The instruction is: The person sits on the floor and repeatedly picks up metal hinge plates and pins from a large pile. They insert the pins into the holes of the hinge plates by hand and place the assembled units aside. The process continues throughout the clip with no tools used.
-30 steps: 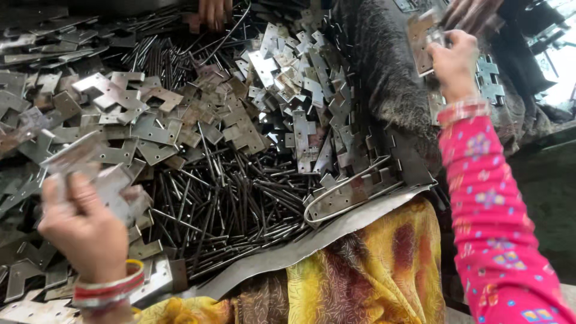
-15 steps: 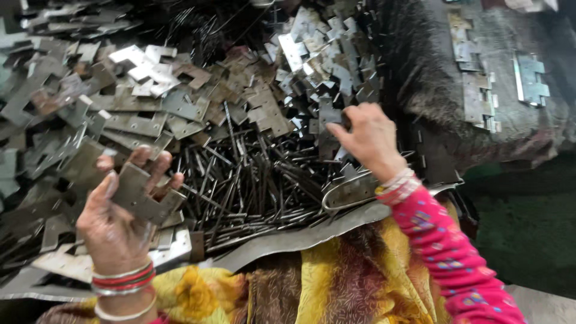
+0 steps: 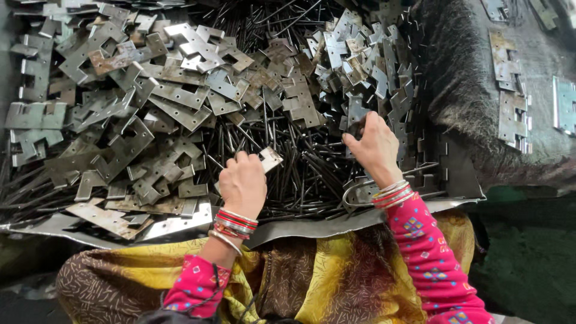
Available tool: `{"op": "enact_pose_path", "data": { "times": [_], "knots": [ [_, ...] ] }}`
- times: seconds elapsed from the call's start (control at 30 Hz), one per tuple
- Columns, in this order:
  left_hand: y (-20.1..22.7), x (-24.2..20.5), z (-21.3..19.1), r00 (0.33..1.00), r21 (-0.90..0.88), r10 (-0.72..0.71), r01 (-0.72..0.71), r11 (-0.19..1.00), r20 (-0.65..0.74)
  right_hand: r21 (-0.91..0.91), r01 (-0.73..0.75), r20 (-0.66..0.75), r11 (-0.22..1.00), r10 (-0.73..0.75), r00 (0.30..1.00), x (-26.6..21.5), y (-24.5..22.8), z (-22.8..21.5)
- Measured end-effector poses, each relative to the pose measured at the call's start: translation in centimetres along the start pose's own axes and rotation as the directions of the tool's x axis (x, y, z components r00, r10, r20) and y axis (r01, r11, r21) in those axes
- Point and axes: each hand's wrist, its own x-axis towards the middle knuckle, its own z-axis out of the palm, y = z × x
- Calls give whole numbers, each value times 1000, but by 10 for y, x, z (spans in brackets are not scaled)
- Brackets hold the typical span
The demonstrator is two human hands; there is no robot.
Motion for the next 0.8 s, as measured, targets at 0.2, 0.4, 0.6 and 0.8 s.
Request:
{"op": "enact_pose_path", "data": {
  "times": [0.2, 0.4, 0.6, 0.8],
  "knots": [
    [-45, 5, -35, 965, -517, -30, 165, 840, 260, 179, 86, -237, 980, -42, 971, -4, 4, -3],
    [-90, 7, -73, 917, -948, -317, 157, -275, 243, 637, 102, -288, 764, 114, 951, -16, -5, -22],
    [-62, 3, -38, 883, -529, 77, 344, -775, 462, 814, 62, -94, 578, 25, 995, -57, -89, -32],
    [-32, -2, -17, 888, -390, 146, 333, -859, 436, 444, 519, -224, 730, -471, 853, -91, -168, -39]
  ]
}}
